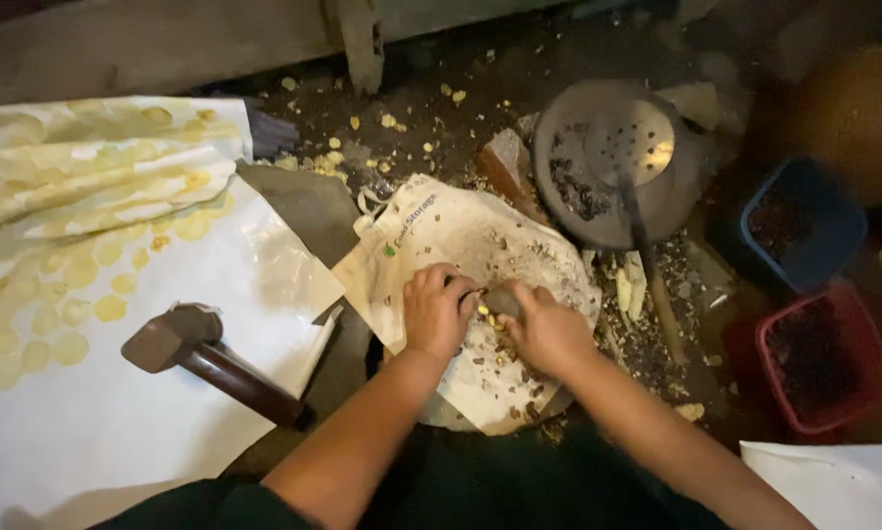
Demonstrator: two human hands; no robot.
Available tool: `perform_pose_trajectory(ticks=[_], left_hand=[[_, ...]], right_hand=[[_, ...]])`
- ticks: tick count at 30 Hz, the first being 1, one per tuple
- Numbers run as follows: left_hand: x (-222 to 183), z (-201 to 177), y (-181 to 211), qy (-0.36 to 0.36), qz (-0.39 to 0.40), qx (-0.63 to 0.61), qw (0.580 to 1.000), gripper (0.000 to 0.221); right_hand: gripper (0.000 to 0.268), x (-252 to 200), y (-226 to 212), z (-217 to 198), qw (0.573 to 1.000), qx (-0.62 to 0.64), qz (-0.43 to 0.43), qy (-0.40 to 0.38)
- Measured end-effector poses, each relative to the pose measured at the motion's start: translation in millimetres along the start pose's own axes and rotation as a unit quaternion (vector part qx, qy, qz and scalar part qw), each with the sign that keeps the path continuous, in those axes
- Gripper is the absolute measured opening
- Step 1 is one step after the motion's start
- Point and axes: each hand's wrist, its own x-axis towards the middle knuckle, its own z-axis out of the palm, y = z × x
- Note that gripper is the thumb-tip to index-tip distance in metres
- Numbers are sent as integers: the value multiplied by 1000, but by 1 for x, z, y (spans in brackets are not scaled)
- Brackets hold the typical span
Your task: The person uses a stone pestle to crush cocoa beans on a white cloth, then transfers the crushed beans to a metal pan. They also use a hammer to crush beans on a white sheet and a wooden stick to stir the contents of the pan.
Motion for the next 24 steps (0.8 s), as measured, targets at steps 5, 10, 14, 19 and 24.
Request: perform_pose_trajectory(ticks=[5, 10, 14, 19, 24], left_hand=[[-12, -30, 4, 8, 10, 40, 999, 45], [-16, -15, -15, 7, 35, 29, 999, 30], [-11, -18, -14, 5, 45, 11, 999, 21], [-15, -10, -16, -18, 44, 3, 999, 17], [-7, -8, -15, -16, 41, 15, 999, 14]], right_hand=[[49, 5, -33, -52, 987, 160, 18, 7], [46, 14, -27, -29, 997, 78, -15, 20], [53, 20, -11, -12, 980, 184, 78, -27], [54, 20, -18, -19, 987, 136, 64, -55], [47, 10, -20, -24, 996, -62, -69, -7]])
